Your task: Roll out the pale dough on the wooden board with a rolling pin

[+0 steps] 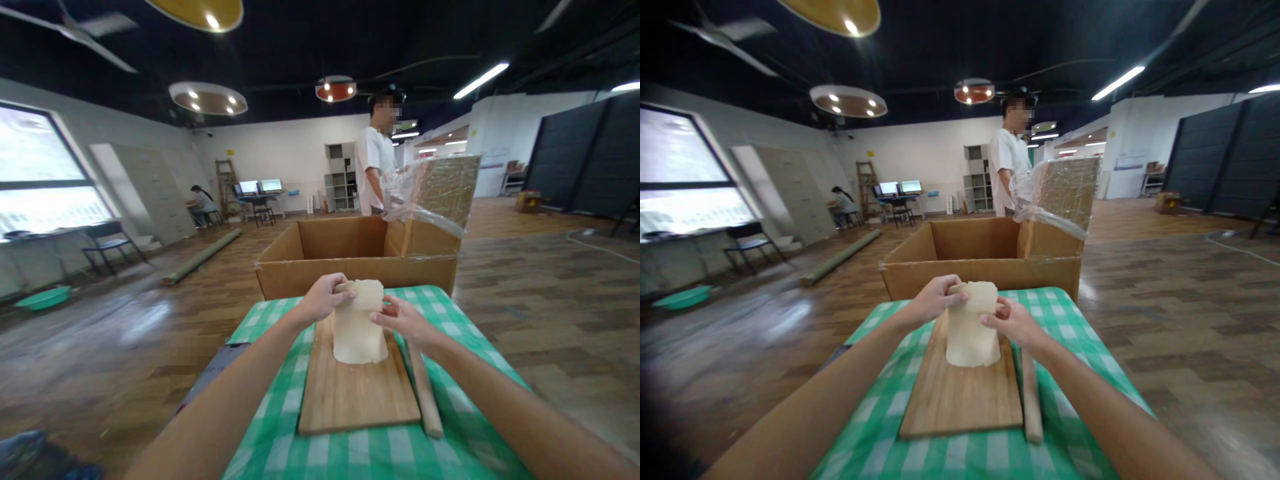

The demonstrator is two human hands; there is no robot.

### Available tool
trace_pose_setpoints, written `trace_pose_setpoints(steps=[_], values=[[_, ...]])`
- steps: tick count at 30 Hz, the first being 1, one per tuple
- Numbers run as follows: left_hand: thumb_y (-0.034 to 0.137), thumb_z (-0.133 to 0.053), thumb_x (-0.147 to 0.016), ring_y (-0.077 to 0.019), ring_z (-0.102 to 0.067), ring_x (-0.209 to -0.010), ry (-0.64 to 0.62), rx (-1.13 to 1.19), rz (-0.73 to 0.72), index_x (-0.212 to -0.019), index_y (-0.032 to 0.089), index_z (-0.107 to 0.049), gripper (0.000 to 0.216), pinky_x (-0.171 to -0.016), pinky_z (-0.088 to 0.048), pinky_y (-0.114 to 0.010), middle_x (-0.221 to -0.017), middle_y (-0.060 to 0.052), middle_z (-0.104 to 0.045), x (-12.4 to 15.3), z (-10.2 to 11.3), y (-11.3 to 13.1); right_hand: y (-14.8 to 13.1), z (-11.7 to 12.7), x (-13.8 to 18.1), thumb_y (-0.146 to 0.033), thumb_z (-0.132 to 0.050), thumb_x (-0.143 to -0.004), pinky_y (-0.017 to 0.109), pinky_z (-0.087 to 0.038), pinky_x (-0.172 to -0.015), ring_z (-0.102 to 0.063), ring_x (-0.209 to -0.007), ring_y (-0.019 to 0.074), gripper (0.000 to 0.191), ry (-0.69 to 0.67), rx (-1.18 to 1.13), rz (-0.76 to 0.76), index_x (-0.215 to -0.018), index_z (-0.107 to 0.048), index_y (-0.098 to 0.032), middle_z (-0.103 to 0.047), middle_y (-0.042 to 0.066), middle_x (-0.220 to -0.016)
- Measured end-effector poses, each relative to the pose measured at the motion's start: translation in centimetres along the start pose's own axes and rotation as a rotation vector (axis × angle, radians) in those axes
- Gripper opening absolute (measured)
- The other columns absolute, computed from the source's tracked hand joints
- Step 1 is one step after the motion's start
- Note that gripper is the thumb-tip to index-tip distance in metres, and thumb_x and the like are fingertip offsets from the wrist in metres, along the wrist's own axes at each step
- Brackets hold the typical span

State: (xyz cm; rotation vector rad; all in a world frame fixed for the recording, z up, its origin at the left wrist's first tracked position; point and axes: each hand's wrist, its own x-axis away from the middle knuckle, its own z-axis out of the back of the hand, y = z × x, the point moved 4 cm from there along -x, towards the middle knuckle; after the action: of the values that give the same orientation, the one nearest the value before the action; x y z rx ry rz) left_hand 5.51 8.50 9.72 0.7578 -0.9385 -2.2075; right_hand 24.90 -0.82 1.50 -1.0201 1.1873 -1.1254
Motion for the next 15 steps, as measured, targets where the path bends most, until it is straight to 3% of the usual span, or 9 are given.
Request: trace_pose_setpoints(steps=[3,7,10,13,15], values=[[0.058,-0.073,-0.079,-0.014,-0.053,-0.072,0.106,0.132,-0.008,-0.085,0.019,-0.057,0.043,-0.062,-0.04,-0.024,-0.078,0.002,-0.059,1.0,0.8,0.9,0.9,-2.2,-1.1,-0.063,-0.084,-0.071,0.04,-0.057,-0.082,-0.073,-0.091,0.0288,0.061,-0.126,-0.043,-0.025,-0.108,-0.073,-0.015,-0.078,0.011,-0.102],[0.058,-0.074,-0.08,-0.0132,-0.053,-0.07,0.233,0.159,-0.04,-0.086,0.019,-0.057,0.043,-0.061,-0.04,-0.024,-0.076,0.002,-0.059,0.8,2.4,1.8,0.4,-2.5,-3.4,-0.063,-0.075,-0.08,0.03,-0.049,-0.063,-0.065,-0.071,0.0216,0.049,-0.03,0.191,0.072,-0.077,-0.071,-0.014,-0.071,0.004,-0.074],[0.058,-0.075,-0.08,-0.0145,-0.056,-0.07,0.274,0.146,-0.088,-0.087,0.018,-0.061,0.043,-0.063,-0.045,-0.025,-0.076,0.001,-0.063,1.5,4.0,3.4,-2.3,-2.2,-4.7,-0.055,-0.06,-0.091,0.029,-0.047,-0.065,-0.064,-0.072,0.0214,0.043,0.046,0.396,0.246,-0.075,-0.071,-0.016,-0.069,0.002,-0.074],[0.054,-0.076,-0.083,-0.0207,-0.067,-0.08,0.126,0.066,-0.138,-0.09,0.016,-0.073,0.038,-0.075,-0.053,-0.031,-0.086,-0.006,-0.074,4.8,4.5,5.2,-4.1,-2.2,-3.8,-0.036,-0.051,-0.096,0.035,-0.053,-0.082,-0.07,-0.09,0.026,0.032,-0.042,0.58,0.389,-0.093,-0.078,-0.02,-0.078,0.005,-0.097],[0.049,-0.076,-0.084,-0.0255,-0.072,-0.097,-0.112,-0.076,-0.129,-0.1,0.021,-0.08,0.033,-0.092,-0.053,-0.036,-0.102,-0.007,-0.08,8.2,3.6,5.7,-3.6,-2.2,-2.0,-0.022,-0.05,-0.092,0.041,-0.052,-0.099,-0.071,-0.11,0.0283,0.035,-0.178,0.718,0.434,-0.11,-0.08,-0.023,-0.078,0.008,-0.119]])
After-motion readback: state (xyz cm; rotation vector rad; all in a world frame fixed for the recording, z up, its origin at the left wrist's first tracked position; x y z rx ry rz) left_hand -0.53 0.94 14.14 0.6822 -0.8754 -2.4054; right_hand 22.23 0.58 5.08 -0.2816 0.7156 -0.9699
